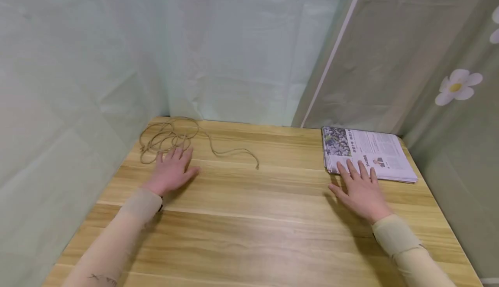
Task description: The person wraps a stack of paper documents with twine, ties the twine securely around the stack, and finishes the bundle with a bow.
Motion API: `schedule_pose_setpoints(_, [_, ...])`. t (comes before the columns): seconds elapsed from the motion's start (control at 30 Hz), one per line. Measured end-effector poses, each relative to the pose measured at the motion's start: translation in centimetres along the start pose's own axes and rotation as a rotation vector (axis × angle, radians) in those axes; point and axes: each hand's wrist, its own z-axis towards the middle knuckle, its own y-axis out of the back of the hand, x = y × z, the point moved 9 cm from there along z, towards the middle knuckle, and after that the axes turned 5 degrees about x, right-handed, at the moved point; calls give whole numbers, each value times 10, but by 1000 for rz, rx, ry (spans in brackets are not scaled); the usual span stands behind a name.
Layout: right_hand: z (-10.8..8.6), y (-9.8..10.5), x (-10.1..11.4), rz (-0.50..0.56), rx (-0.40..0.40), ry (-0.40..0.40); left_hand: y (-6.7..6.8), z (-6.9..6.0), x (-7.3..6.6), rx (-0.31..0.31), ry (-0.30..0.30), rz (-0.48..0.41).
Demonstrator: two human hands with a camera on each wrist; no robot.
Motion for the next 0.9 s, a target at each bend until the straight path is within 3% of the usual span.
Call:
schedule_pose_setpoints(0.2, [12, -2, 51, -32, -21, 151, 8, 10, 30, 58, 80, 11])
schedule_pose_setpoints(0.37, [22, -11, 100, -77, -14, 273, 8, 13, 39, 73, 123, -6])
schedule_pose_setpoints(0.47, [28, -16, 129, -112, 11, 332, 7, 18, 45, 42, 130, -5])
schedule_pose_setpoints(0.67, [40, -19, 180, -117, 61, 411, 11, 25, 60, 5, 167, -10])
schedule_pose_setpoints(0.9, [54, -26, 217, -93, 87, 455, 7, 30, 91, 7, 249, -91])
